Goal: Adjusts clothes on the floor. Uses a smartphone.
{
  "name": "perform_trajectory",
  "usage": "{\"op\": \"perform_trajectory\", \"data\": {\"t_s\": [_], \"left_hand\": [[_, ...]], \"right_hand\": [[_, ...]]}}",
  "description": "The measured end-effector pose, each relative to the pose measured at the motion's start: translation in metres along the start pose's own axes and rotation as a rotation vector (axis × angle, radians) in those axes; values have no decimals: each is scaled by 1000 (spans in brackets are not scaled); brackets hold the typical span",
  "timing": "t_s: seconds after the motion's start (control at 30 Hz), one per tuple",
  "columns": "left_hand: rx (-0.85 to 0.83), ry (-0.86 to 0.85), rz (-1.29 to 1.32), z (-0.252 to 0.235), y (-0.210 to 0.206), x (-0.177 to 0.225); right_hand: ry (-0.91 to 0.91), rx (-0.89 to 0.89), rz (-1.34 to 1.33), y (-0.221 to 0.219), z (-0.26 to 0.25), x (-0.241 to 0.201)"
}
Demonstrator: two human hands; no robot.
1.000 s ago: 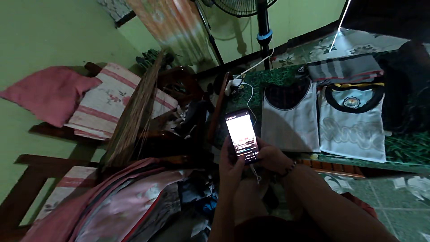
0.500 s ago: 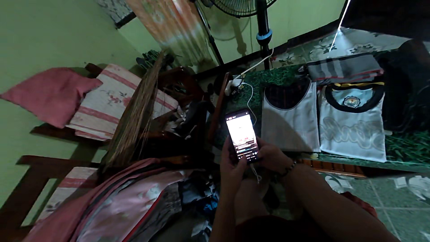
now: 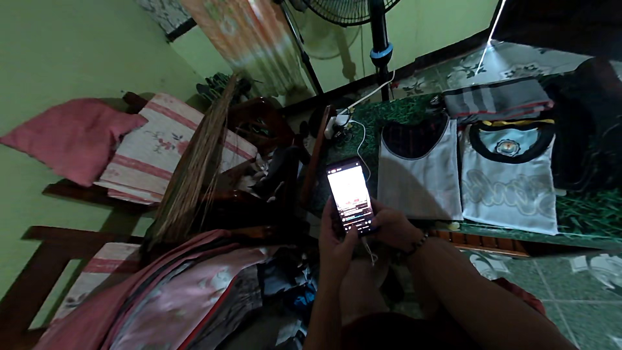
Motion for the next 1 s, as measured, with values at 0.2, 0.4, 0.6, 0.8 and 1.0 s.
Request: {"op": "perform_trajectory", "data": {"t_s": [0.2, 0.4, 0.6, 0.8, 1.0], "left_hand": [[7, -13, 6, 0, -1, 1], [5, 23, -17, 1, -2, 1], [10, 19, -21, 0, -2, 1], [17, 25, -47, 1, -3, 3], [19, 42, -37, 1, -3, 3]], "right_hand": [[7, -11, -1, -3, 1, -1], [7, 26, 12, 0, 1, 0], [11, 33, 9, 2, 1, 0], [8, 29, 0, 2, 1, 0], [11, 37, -11, 0, 1, 0]]}}
Point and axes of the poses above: each hand's wrist, its own z-axis away from the middle knuckle, its own y-axis out of the back of the hand, x = y × z, the point moved 5 cm from there along -z, towards the middle knuckle, and after that the axes turned 15 degrees about -z, right-handed, at the moved point
